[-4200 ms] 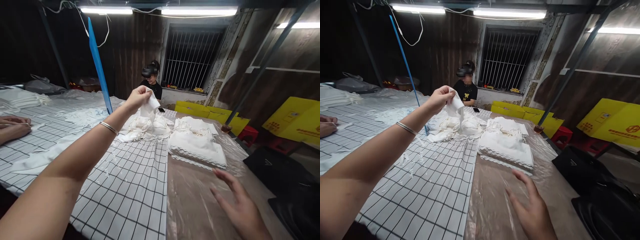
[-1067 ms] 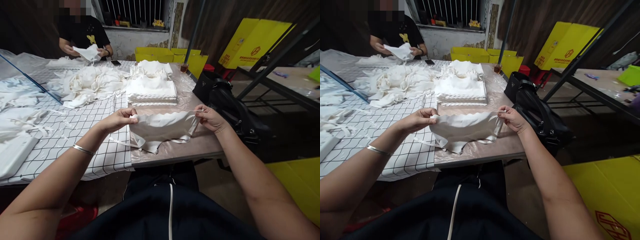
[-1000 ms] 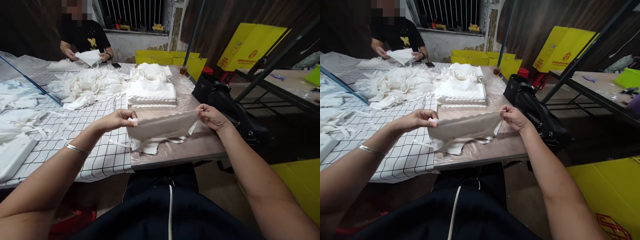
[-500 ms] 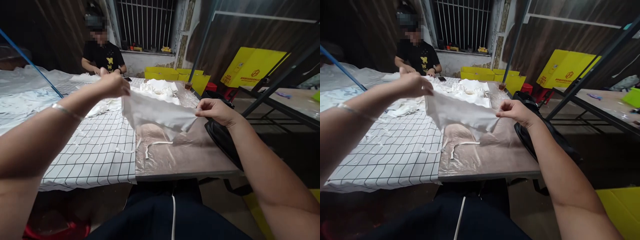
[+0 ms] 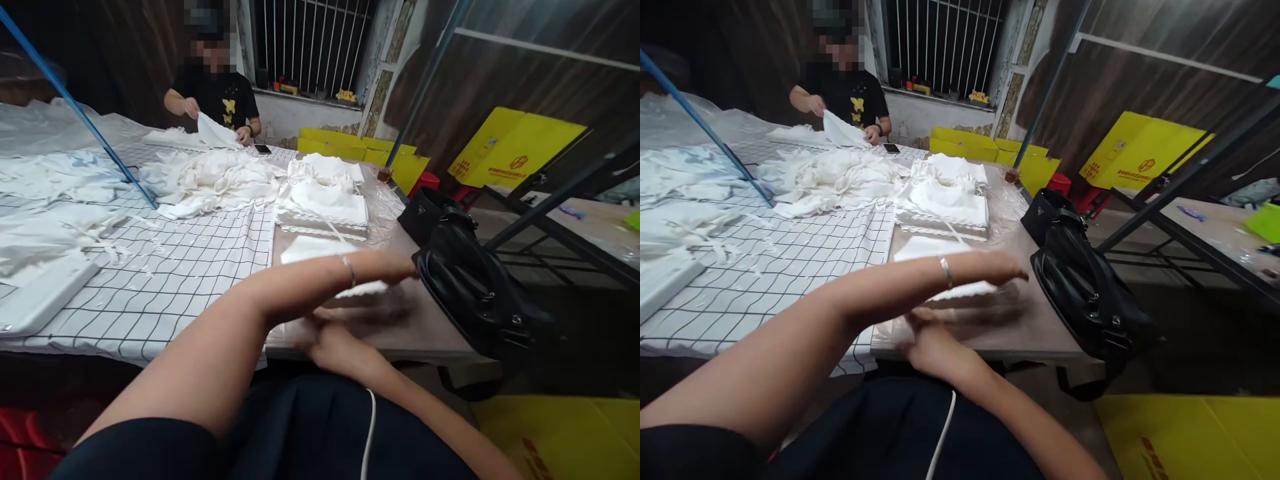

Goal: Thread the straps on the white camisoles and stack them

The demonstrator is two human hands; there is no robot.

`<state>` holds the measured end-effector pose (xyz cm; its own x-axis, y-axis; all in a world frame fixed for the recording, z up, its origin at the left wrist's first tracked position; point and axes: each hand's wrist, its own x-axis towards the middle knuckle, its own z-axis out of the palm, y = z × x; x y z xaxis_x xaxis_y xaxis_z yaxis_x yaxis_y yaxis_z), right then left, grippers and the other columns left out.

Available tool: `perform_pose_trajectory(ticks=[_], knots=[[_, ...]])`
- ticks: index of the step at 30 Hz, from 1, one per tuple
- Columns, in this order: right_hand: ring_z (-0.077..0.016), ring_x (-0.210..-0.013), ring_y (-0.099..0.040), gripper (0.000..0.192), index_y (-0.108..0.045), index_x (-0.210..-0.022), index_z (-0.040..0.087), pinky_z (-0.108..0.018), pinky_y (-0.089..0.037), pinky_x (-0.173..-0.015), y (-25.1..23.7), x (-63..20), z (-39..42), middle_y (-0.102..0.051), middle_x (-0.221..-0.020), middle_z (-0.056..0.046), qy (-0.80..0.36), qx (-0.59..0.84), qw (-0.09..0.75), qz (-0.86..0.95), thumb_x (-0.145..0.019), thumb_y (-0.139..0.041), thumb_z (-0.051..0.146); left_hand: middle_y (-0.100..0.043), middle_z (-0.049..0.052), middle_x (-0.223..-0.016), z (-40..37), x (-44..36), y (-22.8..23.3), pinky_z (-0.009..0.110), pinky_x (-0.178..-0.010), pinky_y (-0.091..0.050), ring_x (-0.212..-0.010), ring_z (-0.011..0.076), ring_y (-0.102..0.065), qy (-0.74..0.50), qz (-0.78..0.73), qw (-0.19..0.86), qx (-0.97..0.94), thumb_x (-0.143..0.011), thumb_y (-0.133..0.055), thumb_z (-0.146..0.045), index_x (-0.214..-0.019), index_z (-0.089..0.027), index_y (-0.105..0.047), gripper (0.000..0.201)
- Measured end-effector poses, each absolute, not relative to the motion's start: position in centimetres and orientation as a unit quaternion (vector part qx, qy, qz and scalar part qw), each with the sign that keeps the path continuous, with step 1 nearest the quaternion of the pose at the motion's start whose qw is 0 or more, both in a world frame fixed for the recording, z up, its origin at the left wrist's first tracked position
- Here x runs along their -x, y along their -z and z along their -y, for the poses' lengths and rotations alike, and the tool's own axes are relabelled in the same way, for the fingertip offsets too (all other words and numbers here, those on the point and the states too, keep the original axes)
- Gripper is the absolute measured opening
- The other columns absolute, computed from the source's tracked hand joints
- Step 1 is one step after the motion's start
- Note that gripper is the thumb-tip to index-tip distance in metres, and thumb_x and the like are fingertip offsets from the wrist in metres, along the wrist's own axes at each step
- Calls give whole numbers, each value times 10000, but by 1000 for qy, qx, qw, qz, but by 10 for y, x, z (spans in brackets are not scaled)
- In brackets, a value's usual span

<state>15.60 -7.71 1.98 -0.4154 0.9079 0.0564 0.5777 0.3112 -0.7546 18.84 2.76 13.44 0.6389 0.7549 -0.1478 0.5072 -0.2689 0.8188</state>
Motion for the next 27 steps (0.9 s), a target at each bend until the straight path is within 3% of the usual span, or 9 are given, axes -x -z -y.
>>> perform_pose_trajectory(ticks=[3,6,10,12,15,19,23,25,27], knots=[[-310,-1155,-561,292,-670,-1098,229,-432,-438,-1009,-21,-202,111,-639,-1204,-64,-368,444,174,798,-808,-672,191,-745,34,-923,4,-155,-75,251,-748,-506,-868,205,-688,-32,-267,443,-855,-589,-704,83,-959,-249,-742,499],[-252,-877,-649,159,-692,-944,234,-361,-519,-805,-21,-267,131,-698,-938,-39,-365,551,246,709,-885,-589,339,-680,108,-1054,16,-87,-37,316,-773,-513,-921,231,-655,-73,-161,304,-936,-838,-623,-153,-1126,-187,-655,292],[-228,-625,-571,265,-611,-834,225,-334,-467,-600,-2,-337,122,-616,-697,-37,-154,760,338,534,-762,-636,479,-636,121,-976,15,-9,-11,379,-765,-486,-886,268,-597,-121,-321,120,-931,-904,-546,-281,-1043,-155,-638,209],[-236,-647,-565,304,-590,-836,223,-335,-445,-615,8,-351,106,-598,-689,-35,-80,807,322,489,-699,-680,479,-629,131,-966,12,6,-4,393,-734,-478,-854,281,-582,-96,-369,69,-922,-886,-561,-292,-1009,-144,-640,208],[-233,-655,-563,250,-554,-705,227,-304,-401,-579,14,-352,83,-582,-654,-29,-76,826,267,491,-675,-675,444,-629,122,-874,11,7,2,392,-732,-472,-814,273,-579,-64,-370,25,-927,-880,-484,-164,-871,-145,-654,172],[-191,-552,-527,252,-511,-589,223,-269,-344,-498,6,-359,81,-547,-562,-5,-158,799,251,523,-711,-602,425,-612,107,-778,22,9,5,388,-740,-471,-773,257,-585,-112,-351,32,-929,-885,-432,-137,-740,-158,-634,250],[-238,-680,-572,208,-596,-719,224,-315,-424,-598,-6,-365,94,-618,-728,-40,-65,802,261,534,-670,-700,397,-633,77,-896,28,25,-5,305,-653,-483,-738,202,-610,-165,-328,183,-912,-937,-471,-338,-1025,-193,-650,246],[-256,-765,-580,174,-617,-810,225,-349,-455,-680,-8,-348,92,-628,-836,-61,-24,757,301,579,-740,-674,373,-636,82,-964,16,26,-11,304,-678,-485,-792,206,-620,-198,-392,185,-879,-949,-449,-396,-1111,-204,-610,299],[-256,-807,-580,112,-621,-845,222,-363,-470,-732,-5,-315,84,-623,-866,-71,-39,685,326,650,-843,-599,332,-640,107,-968,-5,19,-16,333,-707,-475,-858,247,-619,-199,-495,135,-835,-939,-449,-432,-1022,-185,-613,308]])
